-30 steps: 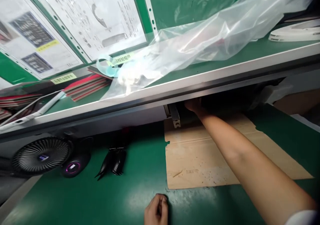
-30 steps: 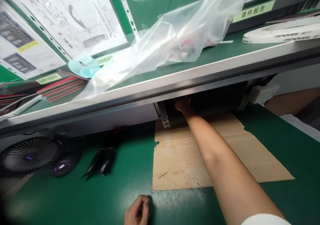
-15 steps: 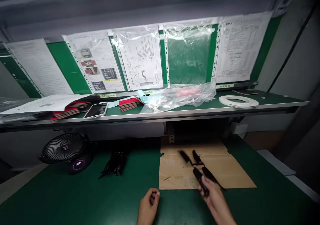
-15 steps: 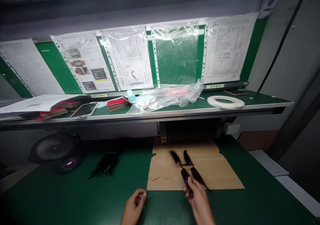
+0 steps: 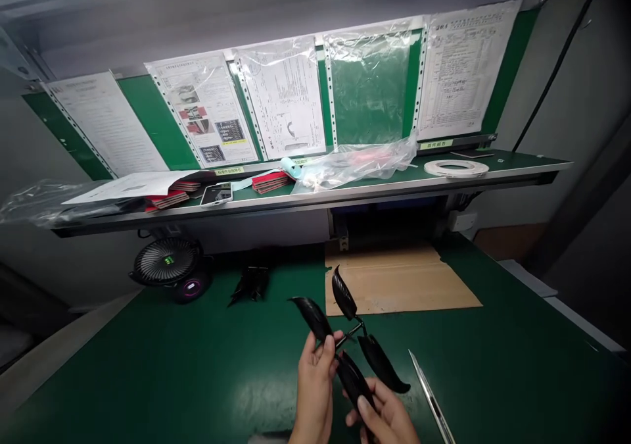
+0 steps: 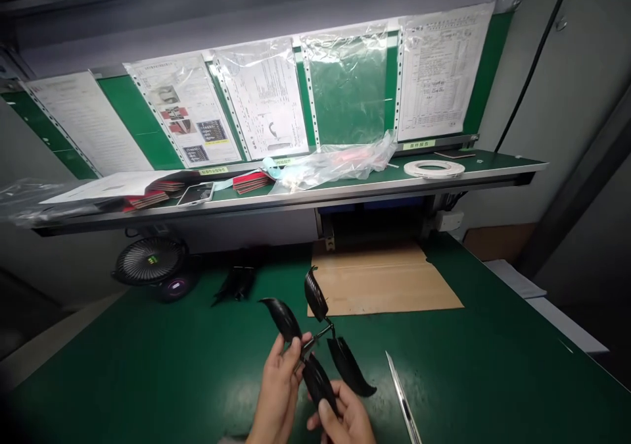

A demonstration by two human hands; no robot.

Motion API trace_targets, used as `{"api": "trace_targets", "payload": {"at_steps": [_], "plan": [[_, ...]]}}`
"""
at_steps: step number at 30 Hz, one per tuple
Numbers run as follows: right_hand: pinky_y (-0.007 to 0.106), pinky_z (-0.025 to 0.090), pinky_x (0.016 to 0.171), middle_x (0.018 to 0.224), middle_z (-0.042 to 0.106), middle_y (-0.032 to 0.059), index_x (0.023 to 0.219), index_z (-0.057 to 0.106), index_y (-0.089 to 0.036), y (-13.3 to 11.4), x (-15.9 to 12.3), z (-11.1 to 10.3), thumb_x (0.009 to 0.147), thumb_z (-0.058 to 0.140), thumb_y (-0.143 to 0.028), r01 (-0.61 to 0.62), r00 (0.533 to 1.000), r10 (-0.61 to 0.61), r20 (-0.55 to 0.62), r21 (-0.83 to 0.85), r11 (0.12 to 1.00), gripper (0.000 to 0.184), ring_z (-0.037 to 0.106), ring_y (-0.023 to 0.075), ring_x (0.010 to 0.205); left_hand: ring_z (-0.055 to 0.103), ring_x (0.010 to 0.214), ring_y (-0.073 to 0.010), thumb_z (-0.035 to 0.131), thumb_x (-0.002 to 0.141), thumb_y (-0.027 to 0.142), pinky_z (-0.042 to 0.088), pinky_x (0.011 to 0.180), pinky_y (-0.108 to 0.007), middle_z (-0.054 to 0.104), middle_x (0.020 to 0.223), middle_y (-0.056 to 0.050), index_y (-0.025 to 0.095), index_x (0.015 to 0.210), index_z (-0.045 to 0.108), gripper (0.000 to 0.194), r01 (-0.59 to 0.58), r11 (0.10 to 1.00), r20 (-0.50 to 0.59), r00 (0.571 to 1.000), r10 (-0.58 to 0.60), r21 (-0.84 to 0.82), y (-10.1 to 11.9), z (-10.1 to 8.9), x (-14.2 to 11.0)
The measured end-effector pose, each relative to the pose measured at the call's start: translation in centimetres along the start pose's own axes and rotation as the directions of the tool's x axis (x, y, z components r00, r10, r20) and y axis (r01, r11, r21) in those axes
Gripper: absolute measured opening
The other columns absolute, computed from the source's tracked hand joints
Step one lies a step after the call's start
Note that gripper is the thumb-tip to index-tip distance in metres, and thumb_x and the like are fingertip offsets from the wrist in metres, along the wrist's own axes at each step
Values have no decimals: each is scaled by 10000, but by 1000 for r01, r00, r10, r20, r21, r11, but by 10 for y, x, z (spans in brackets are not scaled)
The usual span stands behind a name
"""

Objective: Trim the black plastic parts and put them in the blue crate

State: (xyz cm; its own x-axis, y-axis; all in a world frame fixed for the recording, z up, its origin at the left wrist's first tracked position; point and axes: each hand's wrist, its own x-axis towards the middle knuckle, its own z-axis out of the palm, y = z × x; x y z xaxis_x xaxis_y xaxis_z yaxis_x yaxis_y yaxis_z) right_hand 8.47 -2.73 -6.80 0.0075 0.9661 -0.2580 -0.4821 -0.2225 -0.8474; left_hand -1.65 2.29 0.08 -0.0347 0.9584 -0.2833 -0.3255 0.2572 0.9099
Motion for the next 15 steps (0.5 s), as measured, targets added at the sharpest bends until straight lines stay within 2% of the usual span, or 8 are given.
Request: {"api": "trace_targets", "payload": {"at_steps": [2,5,6,7,9,11,13,15], "plan": [[224,350,411,753,641,81,853,635,-165,-6,-6,5,639,704,-662,-7,1000,7,-11,-19,1000,546,567,181,576,565,1124,-283,616,808,440,496,890,-374,620,1188,-132,231,1291,490,541,-150,978,35,989,146,147,3,-7,-5],[265,392,459,638,597,34,800,637,-200,-6,-13,8,657,703,-641,32,999,-34,-24,-111,993,468,541,190,562,535,1162,-297,685,752,368,357,1047,-438,668,1093,-110,238,1043,680,319,-465,816,305,877,371,344,3,-17,-17],[276,401,474,615,588,24,779,635,-214,-5,-16,8,662,702,-633,50,998,-53,-18,-141,989,440,532,192,559,519,1180,-299,699,737,350,307,1080,-446,669,1091,-109,239,991,701,277,-524,770,349,843,409,364,3,-20,-20],[282,407,485,614,590,23,777,635,-223,-5,-19,8,676,693,-628,66,998,-69,-11,-162,984,421,528,194,563,504,1195,-297,703,732,343,285,1090,-441,662,1107,-110,236,983,705,273,-531,762,326,843,429,371,3,-22,-23],[292,427,524,677,625,38,819,641,-230,-5,-23,9,716,662,-619,86,996,-91,-20,-178,980,402,554,210,617,508,1180,-285,675,760,368,355,1035,-410,635,1153,-117,216,1051,676,328,-386,866,145,922,358,317,3,-23,-26],[311,461,591,732,646,52,851,653,-236,-8,-25,10,716,667,-606,103,994,-110,-24,-199,975,395,591,244,709,583,1024,-262,647,780,416,472,856,-352,644,1092,-127,172,1057,658,369,-107,986,18,994,105,128,1,-22,-26],[348,490,677,743,643,51,846,670,-250,-12,-26,10,703,683,-593,136,991,-132,33,-227,964,372,601,272,772,609,799,-203,671,758,424,483,675,-284,663,934,-113,126,945,674,352,156,985,55,987,-152,-74,-3,-22,-25],[366,491,745,762,638,48,896,686,-254,-15,-26,8,732,674,-553,175,983,-154,104,-241,954,341,595,276,803,578,681,-150,729,710,368,450,598,-238,650,811,-81,104,820,673,291,301,930,80,954,-290,-213,-7,-23,-25]]}}
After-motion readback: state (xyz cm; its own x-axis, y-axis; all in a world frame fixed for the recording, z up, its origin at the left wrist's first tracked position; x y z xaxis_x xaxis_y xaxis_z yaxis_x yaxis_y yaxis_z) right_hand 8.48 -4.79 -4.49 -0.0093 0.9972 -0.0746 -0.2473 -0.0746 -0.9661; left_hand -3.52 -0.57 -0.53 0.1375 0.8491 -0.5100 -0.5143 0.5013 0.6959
